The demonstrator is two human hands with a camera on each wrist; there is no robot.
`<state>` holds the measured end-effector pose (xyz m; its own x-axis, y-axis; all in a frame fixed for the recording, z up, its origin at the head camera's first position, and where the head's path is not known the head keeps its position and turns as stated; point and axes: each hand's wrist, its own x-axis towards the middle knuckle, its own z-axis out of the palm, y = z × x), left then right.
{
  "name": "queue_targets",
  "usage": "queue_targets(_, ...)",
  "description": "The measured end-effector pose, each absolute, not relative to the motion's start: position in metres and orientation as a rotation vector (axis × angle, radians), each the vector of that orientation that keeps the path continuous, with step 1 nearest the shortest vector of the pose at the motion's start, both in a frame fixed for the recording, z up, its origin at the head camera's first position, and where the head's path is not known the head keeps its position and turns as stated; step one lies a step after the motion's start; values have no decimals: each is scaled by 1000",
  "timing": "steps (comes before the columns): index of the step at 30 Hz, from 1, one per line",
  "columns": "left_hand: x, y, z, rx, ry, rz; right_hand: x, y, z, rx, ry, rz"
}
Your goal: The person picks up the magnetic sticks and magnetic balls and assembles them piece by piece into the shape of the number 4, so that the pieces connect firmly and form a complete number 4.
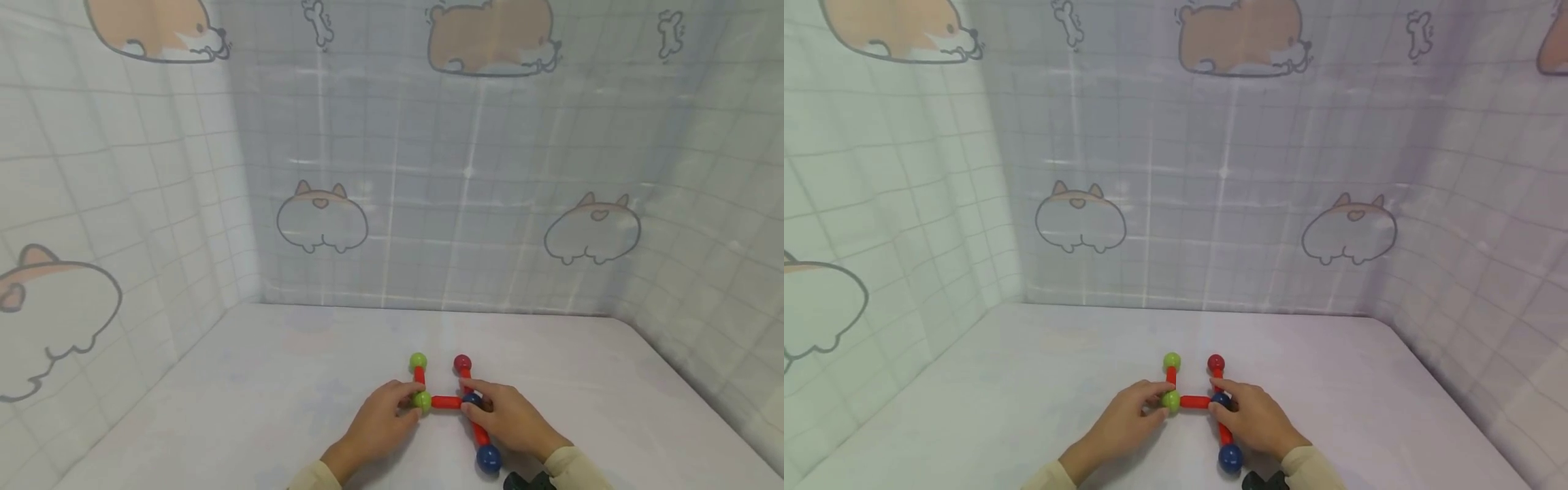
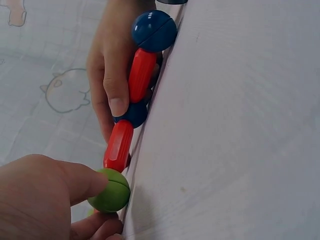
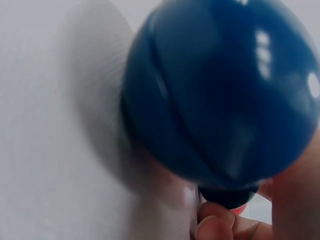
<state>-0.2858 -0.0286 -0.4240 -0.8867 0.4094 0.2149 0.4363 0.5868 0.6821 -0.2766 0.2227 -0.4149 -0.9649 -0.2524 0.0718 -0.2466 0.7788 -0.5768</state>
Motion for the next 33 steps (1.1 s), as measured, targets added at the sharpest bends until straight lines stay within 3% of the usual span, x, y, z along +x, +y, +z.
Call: queue_targets(33, -285, -32, -428, -788, -2763, -1192, -269, 213, -416, -272, 2931, -1050)
